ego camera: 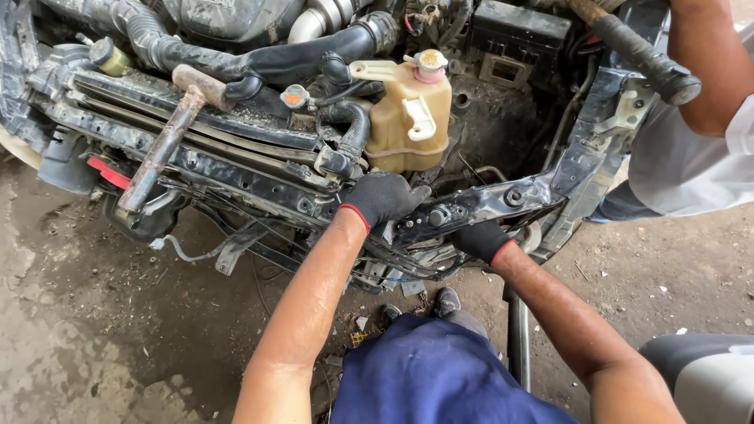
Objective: The person works on the front frame of a car with the hood open, using a hammer and a wrench to loosen and remove bolts from the radiator support area. They repeatedly strike the frame and use the wrench to turn fasteners while another person observes nearby.
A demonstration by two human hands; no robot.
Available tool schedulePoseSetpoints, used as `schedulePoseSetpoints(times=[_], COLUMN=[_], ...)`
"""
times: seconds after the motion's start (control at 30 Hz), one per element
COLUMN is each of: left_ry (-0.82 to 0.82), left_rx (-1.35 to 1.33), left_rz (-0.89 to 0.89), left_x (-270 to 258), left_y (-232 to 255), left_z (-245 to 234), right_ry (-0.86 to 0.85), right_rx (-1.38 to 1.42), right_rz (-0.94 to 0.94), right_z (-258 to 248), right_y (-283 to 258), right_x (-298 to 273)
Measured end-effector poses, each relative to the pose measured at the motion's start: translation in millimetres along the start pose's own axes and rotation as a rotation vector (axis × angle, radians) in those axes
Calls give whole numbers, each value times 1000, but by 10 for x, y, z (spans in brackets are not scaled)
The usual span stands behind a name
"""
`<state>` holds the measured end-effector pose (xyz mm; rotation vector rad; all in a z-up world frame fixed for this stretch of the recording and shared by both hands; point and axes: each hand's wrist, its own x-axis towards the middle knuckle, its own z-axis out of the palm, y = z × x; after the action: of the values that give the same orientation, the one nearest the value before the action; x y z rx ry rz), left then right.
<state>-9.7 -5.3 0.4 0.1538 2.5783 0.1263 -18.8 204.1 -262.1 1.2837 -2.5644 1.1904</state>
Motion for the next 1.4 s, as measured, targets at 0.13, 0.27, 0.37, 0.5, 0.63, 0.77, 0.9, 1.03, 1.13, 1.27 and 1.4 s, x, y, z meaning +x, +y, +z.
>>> schedulePoseSetpoints(times=[0.13, 0.27, 0.37, 0.5, 0.63, 0.77, 0.9, 1.03, 1.13, 1.27, 1.4], left_ry=[75, 250, 548, 724, 953, 603, 648, 875, 757, 670, 577], left_rx=[-39, -276, -622, -628, -599, 156, 932, -234, -345, -211, -211], left_rz=[-2, 161, 396, 348, -81, -371, -135, 102, 397, 774, 799], left_x=[27, -54, -510, -971, -1063, -274, -197, -822, -1107, -909, -388], left_y=[-14, -98, -314, -1218, -2594, -5290, -5743, -3311, -2282, -1372, -696], left_z=[100, 118, -107, -643, -1115, -984, -690, -1632, -1342, -784, -356], right_ry=[28, 5, 116, 75, 103, 133, 147, 165, 91, 44, 22], right_rx=[-92, -67, -81, -110, -228, -235, -268, -320, -305, -282, -206], right_rz=[-43, -29, -42, 35, 187, 309, 446, 670, 822, 801, 715], right_z=[-167, -192, -55, -80, 75, 317, 558, 385, 435, 666, 874], right_y=[-245, -270, -161, -249, -124, 212, 684, 478, 54, 122, 212], right_x=[69, 150, 128, 67, -150, 35, -355, -365, -636, -634, -536])
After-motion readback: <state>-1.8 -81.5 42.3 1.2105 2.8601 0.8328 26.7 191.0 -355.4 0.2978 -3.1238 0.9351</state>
